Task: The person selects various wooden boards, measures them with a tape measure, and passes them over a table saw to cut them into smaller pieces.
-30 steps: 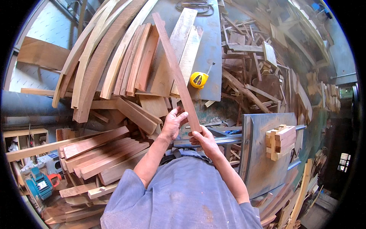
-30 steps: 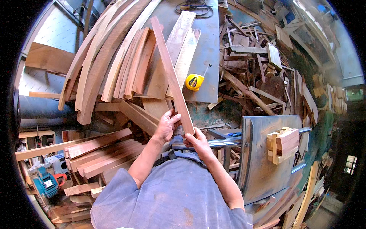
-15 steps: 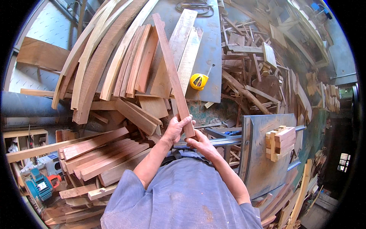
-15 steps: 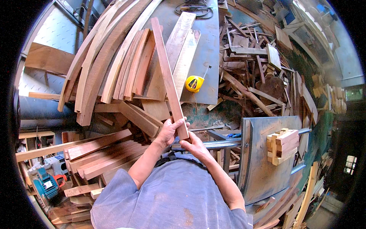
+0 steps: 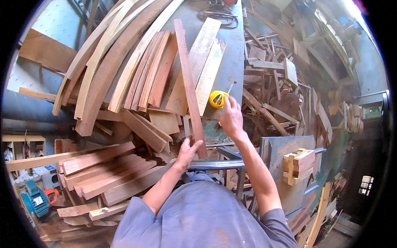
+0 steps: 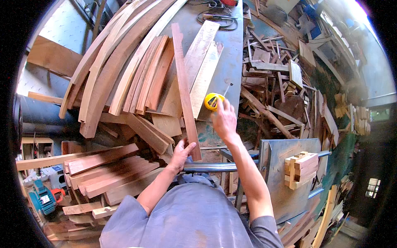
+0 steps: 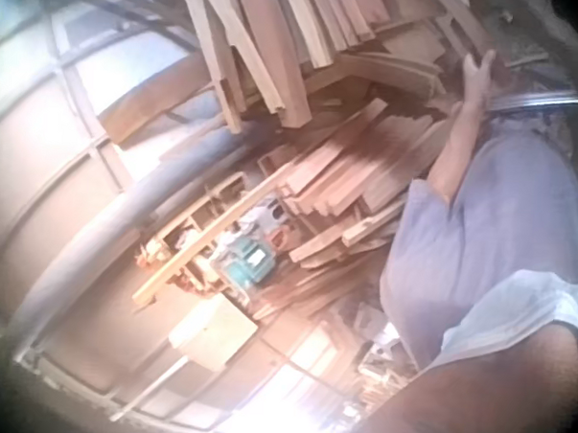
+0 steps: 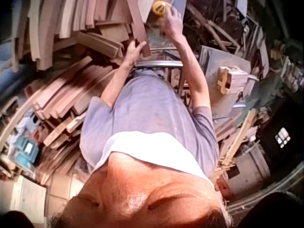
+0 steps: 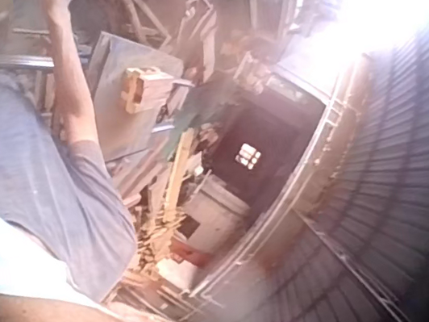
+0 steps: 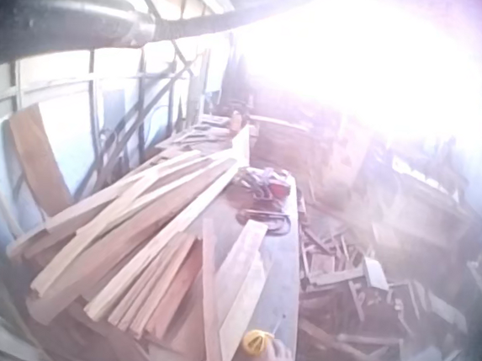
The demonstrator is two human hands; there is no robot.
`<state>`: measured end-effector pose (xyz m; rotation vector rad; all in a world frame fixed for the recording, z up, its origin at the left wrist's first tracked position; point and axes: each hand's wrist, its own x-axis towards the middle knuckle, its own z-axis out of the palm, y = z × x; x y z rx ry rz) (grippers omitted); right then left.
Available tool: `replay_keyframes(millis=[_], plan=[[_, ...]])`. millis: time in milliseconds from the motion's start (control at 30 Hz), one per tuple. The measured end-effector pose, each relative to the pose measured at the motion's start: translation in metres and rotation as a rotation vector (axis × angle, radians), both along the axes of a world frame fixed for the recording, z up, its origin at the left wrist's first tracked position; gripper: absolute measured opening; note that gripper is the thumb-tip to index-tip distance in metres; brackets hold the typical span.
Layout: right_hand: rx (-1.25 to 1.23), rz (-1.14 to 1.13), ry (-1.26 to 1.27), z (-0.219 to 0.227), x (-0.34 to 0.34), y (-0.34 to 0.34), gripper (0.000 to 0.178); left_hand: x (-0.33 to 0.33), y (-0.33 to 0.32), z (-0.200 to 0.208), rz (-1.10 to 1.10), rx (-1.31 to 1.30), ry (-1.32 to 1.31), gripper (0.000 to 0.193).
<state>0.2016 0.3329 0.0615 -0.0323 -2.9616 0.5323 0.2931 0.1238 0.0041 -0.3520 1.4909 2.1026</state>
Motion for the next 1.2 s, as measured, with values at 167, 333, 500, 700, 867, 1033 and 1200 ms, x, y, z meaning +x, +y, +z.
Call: replay_keyframes(millis=[167, 333, 500, 700, 867, 1033, 1200], plan=[[0.161, 0.117, -0.064, -0.021, -0.052, 0.002, 0.073, 0.015, -0.023, 0.014, 0.141, -0.179, 0.179, 0.048], [0.020, 0.073, -0.166, -0.023, -0.045, 0.005, 0.065, 0.008, -0.045, 0.050, 0.073, -0.196, 0.162, 0.038], [-0.506, 0.076, -0.117, 0.010, 0.032, 0.023, 0.065, -0.003, -0.028, 0.083, -0.079, -0.017, 0.031, 0.035], [-1.110, 0.133, -0.266, 0.082, 0.165, 0.023, 0.073, 0.001, 0.023, 0.077, -0.498, 0.264, -0.256, 0.042], [-1.311, 0.104, -0.201, 0.075, 0.218, 0.016, 0.064, 0.032, 0.053, 0.058, -0.473, 0.228, -0.296, 0.032], [-1.235, -0.176, -0.073, 0.054, 0.231, 0.002, 0.047, 0.045, 0.071, 0.076, -0.477, 0.056, -0.032, 0.023], [-1.365, -0.420, -0.206, 0.053, 0.232, -0.004, 0.071, 0.043, 0.077, 0.066, -0.514, -0.241, 0.391, 0.029]])
